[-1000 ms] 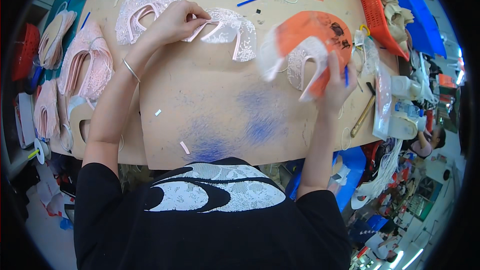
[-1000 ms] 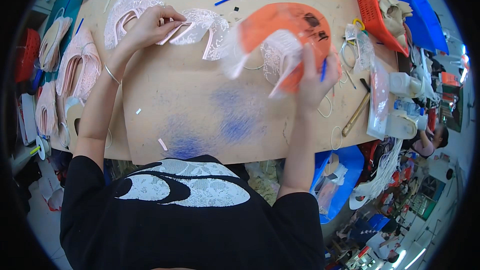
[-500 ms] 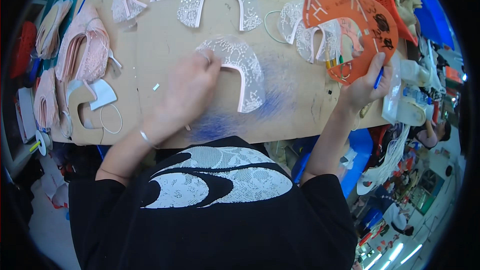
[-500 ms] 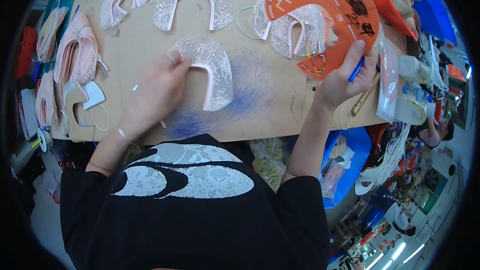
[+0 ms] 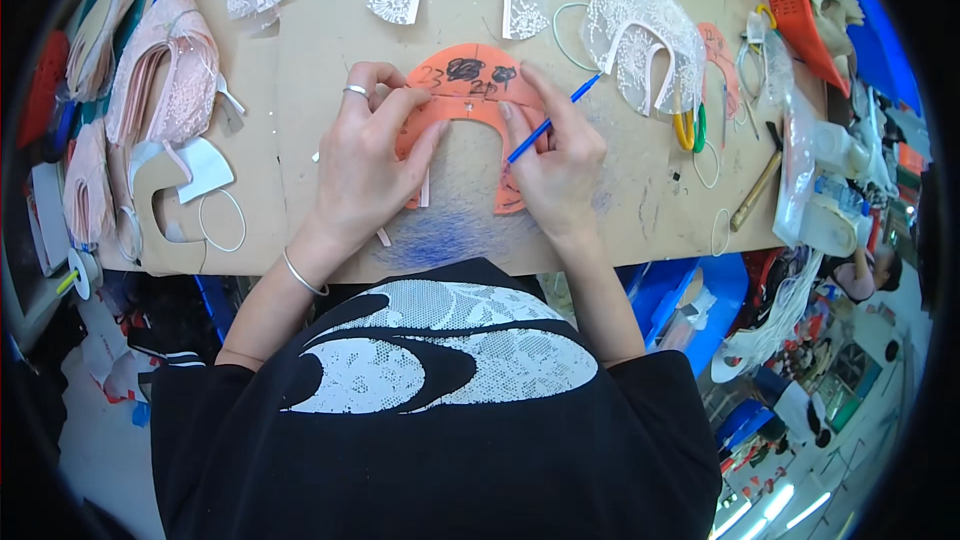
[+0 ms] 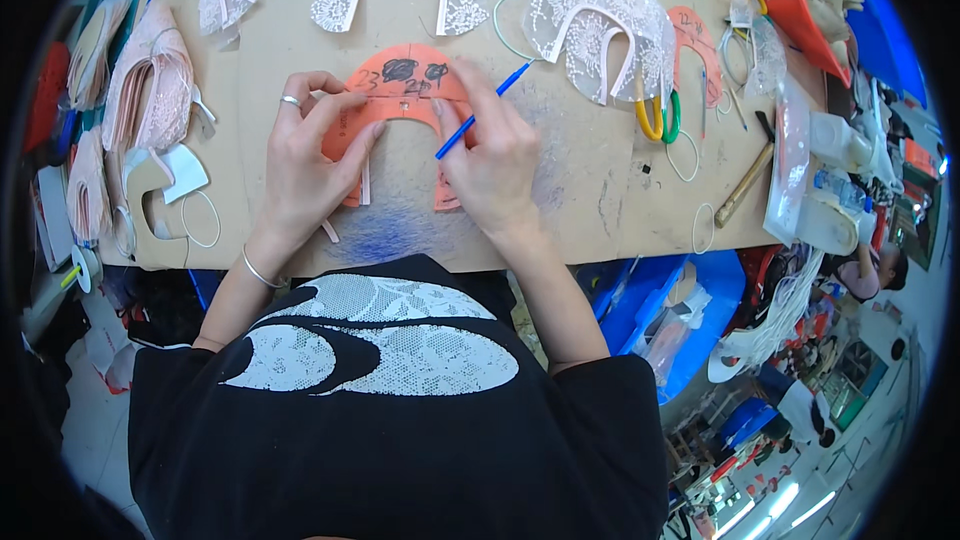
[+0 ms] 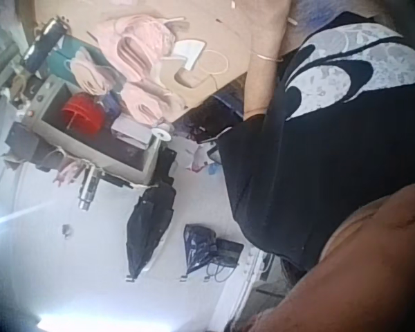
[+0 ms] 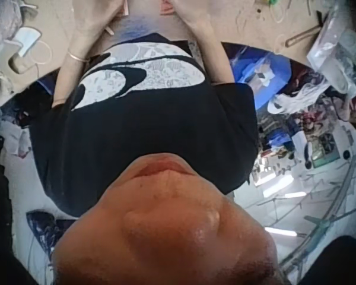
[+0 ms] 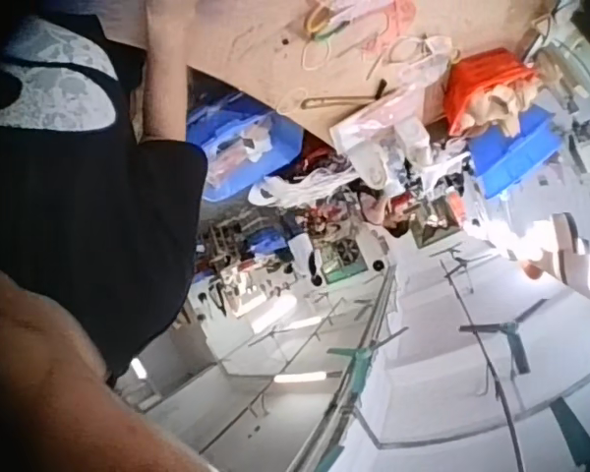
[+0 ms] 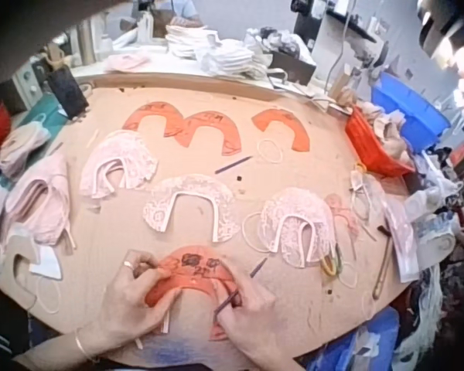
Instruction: The person repeatedly aligns an orange template over curved lace fabric pieces and marks guidelines along the cutout edges using a pen.
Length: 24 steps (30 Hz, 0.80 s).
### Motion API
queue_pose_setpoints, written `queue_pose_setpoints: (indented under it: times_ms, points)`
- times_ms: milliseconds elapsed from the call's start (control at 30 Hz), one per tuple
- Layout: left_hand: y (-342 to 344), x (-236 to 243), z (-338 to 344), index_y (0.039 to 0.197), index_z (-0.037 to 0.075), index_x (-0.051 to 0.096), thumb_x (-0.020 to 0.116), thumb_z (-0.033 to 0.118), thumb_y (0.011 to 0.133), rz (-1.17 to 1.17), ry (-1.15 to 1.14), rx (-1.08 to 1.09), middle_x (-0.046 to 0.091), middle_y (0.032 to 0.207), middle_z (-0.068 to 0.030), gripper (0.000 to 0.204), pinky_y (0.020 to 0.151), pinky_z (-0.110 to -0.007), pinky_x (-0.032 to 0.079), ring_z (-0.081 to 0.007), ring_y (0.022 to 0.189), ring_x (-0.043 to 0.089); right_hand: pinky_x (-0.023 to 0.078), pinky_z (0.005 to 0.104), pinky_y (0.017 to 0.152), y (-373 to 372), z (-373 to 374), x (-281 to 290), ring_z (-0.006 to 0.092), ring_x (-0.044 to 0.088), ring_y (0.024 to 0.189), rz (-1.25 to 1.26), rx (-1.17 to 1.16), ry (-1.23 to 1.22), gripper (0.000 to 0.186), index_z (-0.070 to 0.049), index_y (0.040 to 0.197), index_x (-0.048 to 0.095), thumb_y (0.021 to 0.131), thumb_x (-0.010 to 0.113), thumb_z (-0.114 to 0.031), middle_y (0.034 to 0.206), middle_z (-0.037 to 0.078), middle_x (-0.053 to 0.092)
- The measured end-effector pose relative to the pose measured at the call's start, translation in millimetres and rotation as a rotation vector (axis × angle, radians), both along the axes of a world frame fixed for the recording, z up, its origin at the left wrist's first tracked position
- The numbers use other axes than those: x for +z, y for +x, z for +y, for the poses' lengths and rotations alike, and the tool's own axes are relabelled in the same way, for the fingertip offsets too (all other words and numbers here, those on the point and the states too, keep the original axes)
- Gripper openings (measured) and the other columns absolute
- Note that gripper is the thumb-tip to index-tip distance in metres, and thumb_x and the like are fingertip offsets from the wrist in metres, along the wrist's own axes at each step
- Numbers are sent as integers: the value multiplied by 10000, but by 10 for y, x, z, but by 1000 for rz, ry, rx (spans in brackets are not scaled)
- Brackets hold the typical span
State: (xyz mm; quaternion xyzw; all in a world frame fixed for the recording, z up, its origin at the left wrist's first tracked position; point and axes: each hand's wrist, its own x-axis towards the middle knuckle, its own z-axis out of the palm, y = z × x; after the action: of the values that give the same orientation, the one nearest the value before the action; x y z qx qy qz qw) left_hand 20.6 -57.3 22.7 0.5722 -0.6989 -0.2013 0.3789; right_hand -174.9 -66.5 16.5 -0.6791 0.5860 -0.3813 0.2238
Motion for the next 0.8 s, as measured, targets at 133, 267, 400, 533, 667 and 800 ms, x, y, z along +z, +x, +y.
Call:
queue_pose_setpoints:
  times_ms: [133, 267, 400, 533, 667, 800]
  points:
    - [-13, -76, 7, 970, 2, 708, 760, 71, 802, -15, 24, -22, 550, 989, -94, 190, 586, -261, 467, -144, 666, 519, 478, 244, 660, -32, 37, -47, 136, 578, 700, 342, 65, -211, 283, -47, 1090, 710, 812, 759, -55, 1270, 99, 696]
    - [-29, -116, 7, 884, -6, 709, 767, 57, 789, 45, 20, -16, 533, 974, -85, 128, 571, -261, 465, -136, 654, 506, 489, 252, 655, -35, 104, -13, 146, 610, 715, 403, 73, -187, 305, -43, 1092, 708, 792, 761, -52, 1267, 102, 699]
    - [-9, -73, 7, 905, -22, 731, 777, 16, 798, 48, 98, 5, 551, 1007, -97, 123, 661, -250, 491, -170, 767, 553, 442, 194, 568, -172, -20, 121, 88, 559, 641, -221, 29, 259, 262, -40, 1156, 697, 901, 693, -101, 1249, 113, 705]
    - [-12, -96, -8, 883, 22, 725, 759, 37, 794, 33, 45, -3, 532, 958, -75, 96, 580, -252, 465, -152, 672, 520, 391, 169, 502, -328, -394, 370, 63, 510, 570, -472, 79, 280, 240, -38, 1177, 695, 998, 562, -128, 1006, 80, 739]
    - [-41, -68, -32, 871, 48, 725, 750, 46, 797, 10, 31, -28, 524, 938, -64, 78, 557, -260, 461, -149, 641, 515, 380, 192, 464, 129, -481, 145, 72, 507, 536, -248, 327, 193, 175, -53, 1000, 751, 980, 585, -105, 756, 24, 678]
    - [-1, -54, 11, 867, 42, 725, 752, 38, 799, -21, 68, -30, 527, 936, -64, 73, 576, -261, 468, -154, 662, 526, 382, 231, 462, 186, -437, 35, 87, 510, 536, -43, 445, -211, 94, -14, 850, 703, 924, 645, -17, 738, 17, 672]
